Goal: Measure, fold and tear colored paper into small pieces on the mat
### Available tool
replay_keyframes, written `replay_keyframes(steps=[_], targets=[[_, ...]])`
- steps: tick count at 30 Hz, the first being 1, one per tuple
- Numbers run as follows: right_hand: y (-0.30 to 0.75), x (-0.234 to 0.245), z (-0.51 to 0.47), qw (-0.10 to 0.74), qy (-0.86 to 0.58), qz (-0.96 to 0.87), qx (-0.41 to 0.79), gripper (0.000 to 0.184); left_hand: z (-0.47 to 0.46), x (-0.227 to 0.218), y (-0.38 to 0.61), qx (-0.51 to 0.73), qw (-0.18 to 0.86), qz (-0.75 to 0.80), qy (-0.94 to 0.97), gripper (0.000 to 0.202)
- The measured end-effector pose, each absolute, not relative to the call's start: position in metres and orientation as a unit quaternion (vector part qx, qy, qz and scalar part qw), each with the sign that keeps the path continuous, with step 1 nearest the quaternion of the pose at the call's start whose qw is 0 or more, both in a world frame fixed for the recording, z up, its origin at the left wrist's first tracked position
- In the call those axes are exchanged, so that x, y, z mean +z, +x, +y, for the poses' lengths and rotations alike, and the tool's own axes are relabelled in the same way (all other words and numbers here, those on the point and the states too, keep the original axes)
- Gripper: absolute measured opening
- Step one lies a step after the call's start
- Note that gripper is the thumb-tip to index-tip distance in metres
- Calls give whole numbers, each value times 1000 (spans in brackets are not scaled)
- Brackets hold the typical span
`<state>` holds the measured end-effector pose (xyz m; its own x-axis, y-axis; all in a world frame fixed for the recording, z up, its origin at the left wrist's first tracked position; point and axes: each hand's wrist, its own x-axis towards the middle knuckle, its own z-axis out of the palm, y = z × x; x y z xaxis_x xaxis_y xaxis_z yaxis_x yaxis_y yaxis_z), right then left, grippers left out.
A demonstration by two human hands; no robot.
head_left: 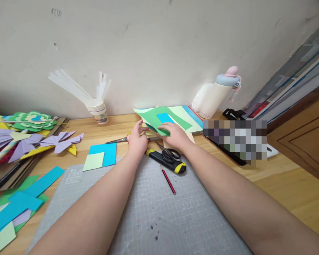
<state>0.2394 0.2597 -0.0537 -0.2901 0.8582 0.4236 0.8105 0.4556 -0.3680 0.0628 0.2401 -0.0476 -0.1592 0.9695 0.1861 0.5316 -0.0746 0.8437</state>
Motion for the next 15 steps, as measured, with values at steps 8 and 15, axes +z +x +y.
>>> replay_keyframes(steps=[8, 15], targets=[[238, -54, 260, 288, -515, -807, 32, 28, 237, -43, 58, 425, 204, 666, 578, 62], [238, -54, 260, 288, -516, -806, 34, 28, 239, -43, 53, 418, 207, 691, 553, 56]])
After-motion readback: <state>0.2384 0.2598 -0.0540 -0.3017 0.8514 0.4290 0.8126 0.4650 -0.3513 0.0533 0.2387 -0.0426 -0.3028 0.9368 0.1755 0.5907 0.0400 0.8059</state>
